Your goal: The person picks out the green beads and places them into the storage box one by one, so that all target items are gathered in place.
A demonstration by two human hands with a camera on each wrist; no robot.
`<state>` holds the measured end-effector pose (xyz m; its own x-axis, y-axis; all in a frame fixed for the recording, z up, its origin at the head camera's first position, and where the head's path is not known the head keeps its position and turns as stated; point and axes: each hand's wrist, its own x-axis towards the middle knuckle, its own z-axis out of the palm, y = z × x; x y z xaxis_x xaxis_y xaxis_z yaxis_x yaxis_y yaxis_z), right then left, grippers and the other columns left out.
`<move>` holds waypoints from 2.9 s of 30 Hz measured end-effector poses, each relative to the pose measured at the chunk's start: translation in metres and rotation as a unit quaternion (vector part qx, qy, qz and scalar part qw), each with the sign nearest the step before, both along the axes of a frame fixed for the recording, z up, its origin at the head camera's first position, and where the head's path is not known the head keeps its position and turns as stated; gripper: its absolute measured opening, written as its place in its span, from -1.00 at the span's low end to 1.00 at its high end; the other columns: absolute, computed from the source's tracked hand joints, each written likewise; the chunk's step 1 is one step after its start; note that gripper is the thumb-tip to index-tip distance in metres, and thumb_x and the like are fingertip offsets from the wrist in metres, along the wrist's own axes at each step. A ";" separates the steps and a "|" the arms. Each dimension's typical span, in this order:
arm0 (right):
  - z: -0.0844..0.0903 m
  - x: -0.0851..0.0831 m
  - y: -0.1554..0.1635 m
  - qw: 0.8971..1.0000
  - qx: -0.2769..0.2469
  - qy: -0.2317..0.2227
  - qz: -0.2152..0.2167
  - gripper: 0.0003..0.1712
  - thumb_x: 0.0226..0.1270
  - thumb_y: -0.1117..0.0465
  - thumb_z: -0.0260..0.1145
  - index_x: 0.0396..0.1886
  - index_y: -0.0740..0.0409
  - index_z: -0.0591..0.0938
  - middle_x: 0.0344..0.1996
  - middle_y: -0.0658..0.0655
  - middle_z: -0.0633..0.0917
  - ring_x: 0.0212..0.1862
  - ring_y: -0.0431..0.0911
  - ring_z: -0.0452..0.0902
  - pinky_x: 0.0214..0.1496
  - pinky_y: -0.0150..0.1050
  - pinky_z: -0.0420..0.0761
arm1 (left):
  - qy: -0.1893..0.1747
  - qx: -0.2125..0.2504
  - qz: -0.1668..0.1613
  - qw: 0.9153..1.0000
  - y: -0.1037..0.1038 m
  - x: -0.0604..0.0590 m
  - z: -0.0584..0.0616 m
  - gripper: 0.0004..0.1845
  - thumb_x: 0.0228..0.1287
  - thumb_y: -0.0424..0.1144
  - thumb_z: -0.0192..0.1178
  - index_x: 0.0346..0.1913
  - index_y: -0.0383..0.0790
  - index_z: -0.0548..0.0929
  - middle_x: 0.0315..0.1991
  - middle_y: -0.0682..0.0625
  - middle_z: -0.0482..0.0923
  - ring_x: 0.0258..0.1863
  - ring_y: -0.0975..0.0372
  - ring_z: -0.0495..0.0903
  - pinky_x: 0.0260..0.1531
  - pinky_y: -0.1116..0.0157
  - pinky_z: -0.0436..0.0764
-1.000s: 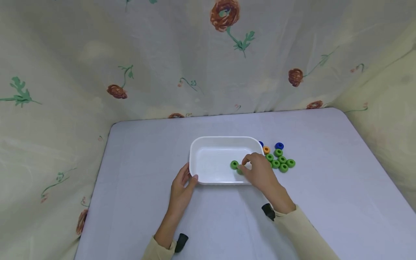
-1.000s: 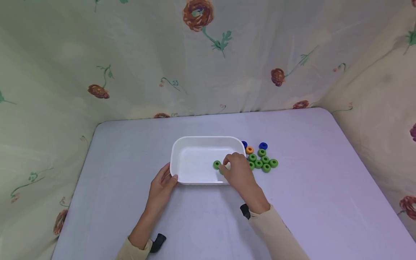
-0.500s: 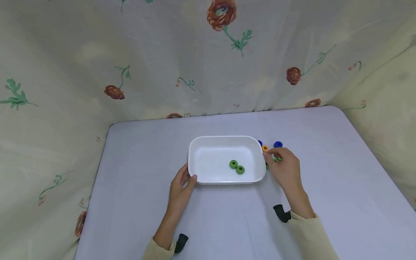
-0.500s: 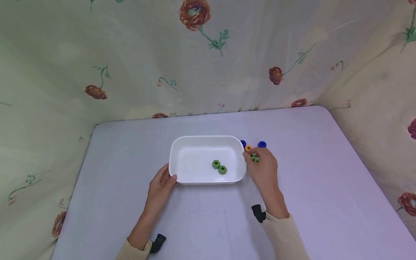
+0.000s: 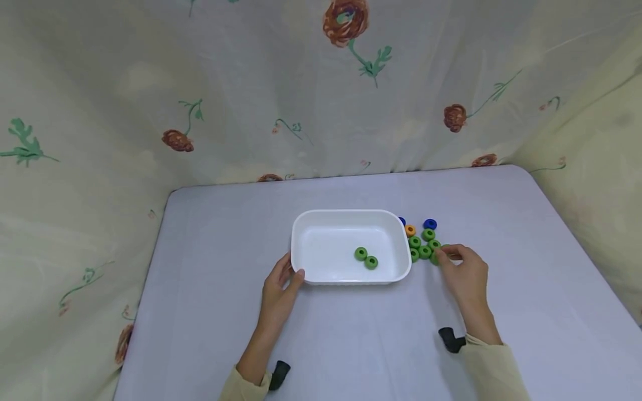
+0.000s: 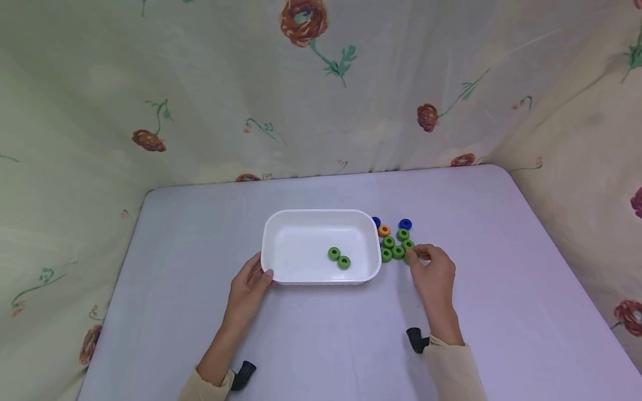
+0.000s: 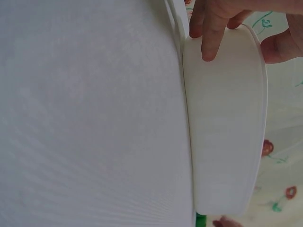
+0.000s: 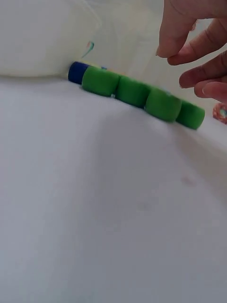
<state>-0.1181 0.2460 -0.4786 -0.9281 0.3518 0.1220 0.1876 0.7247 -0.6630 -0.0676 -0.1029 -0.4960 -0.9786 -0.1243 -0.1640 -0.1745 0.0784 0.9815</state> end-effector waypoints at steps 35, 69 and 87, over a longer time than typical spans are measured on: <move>-0.017 -0.002 0.001 0.996 -0.020 -0.088 -0.021 -0.72 0.31 0.20 0.37 -0.08 0.29 0.71 -0.11 0.35 0.69 -0.09 0.11 0.57 -0.29 -0.31 0.44 | -0.014 -0.001 0.004 1.000 0.000 0.000 0.001 -0.38 0.45 -0.17 0.19 0.50 -0.14 0.30 0.48 -0.14 0.33 0.47 0.00 0.36 0.37 0.09 0.54; -0.020 -0.001 -0.002 0.997 0.004 -0.070 -0.021 -0.77 0.22 0.28 0.43 -0.16 0.32 0.72 -0.17 0.35 0.70 -0.16 0.11 0.61 -0.35 -0.37 0.45 | -0.016 -0.012 0.008 1.000 0.002 -0.001 -0.001 -0.38 0.45 -0.17 0.18 0.50 -0.12 0.30 0.46 -0.12 0.37 0.46 0.02 0.38 0.36 0.06 0.55; -0.016 0.005 -0.002 0.994 -0.034 -0.096 -0.042 -0.73 0.24 0.18 0.45 -0.12 0.23 0.73 -0.15 0.33 0.76 -0.13 0.07 0.64 -0.37 -0.42 0.48 | -0.019 -0.007 0.011 1.000 0.001 0.001 0.001 -0.39 0.44 -0.19 0.20 0.49 -0.12 0.32 0.45 -0.12 0.38 0.45 0.03 0.39 0.37 0.04 0.54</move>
